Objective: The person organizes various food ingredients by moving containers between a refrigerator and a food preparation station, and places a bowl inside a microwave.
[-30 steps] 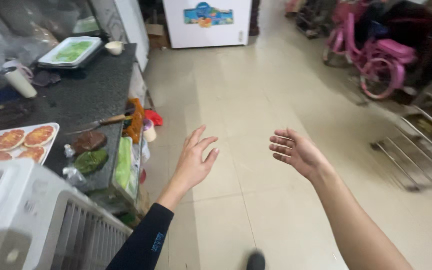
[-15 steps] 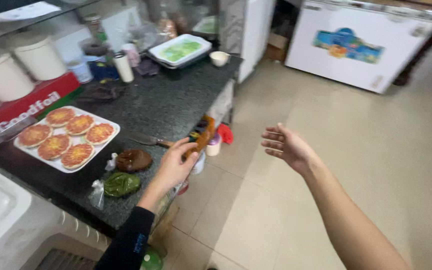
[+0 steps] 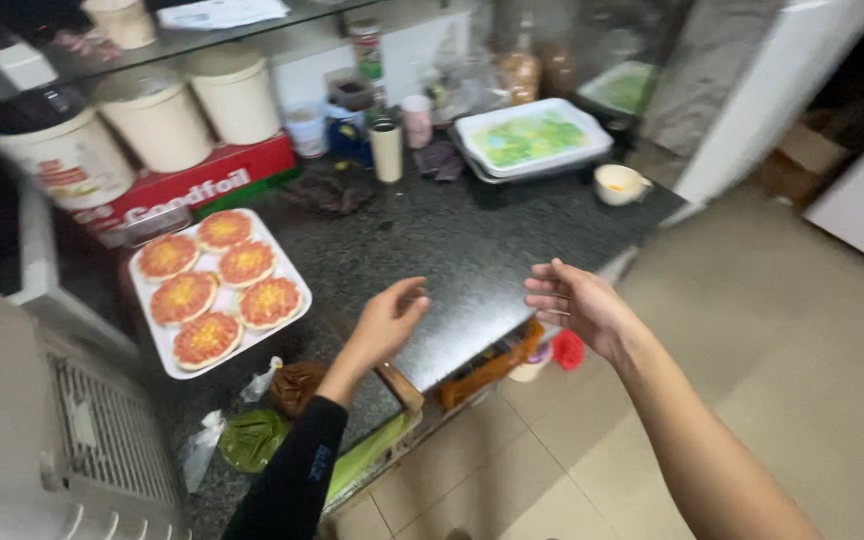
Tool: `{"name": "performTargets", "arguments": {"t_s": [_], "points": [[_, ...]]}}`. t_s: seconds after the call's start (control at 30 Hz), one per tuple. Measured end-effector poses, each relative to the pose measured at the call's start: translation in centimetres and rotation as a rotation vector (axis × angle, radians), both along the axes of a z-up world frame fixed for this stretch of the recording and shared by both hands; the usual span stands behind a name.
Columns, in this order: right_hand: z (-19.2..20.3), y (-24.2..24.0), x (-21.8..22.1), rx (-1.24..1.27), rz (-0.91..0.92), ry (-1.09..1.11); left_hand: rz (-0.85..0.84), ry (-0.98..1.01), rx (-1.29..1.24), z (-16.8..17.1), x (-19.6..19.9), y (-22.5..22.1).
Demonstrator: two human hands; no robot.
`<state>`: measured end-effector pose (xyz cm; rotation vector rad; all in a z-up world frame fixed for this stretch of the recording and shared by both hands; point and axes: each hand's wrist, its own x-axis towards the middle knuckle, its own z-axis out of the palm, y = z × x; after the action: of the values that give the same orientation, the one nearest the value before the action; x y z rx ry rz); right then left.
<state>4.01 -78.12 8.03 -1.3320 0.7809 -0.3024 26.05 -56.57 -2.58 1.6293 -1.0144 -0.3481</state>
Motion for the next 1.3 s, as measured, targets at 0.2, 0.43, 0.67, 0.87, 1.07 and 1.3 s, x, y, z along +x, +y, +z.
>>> {"name": "performTargets", "arguments": {"t_s": [0.2,0.43,0.67,0.87,1.07,1.3], "points": [[-2.1,-5.9,10.6,0.045,0.302,0.067,0.226,0.097,-0.096,-4.2,3.2,-3.0],[-4.7,-7.7,21.0,0.07,0.71,0.16,0.825,0.585,-0.318,-13.1,5.3,2.4],[-12.0,-2.7,28.2,0.224,0.995,0.226,1.238,0.742,-0.433,-18.0,3.2,10.0],[-15.6,0.4,32.9,0.229,1.038,0.297,1.327,1.071,-0.637,-21.4,9.9,10.2],[-17.1,-0.4,37.0,0.233,0.954,0.365,1.126,1.178,-0.958,-23.4,13.8,10.2],[-18.6,-2.3,37.7,0.241,0.872,0.417,1.126,1.277,-0.934,-23.4,14.1,10.8]]}}
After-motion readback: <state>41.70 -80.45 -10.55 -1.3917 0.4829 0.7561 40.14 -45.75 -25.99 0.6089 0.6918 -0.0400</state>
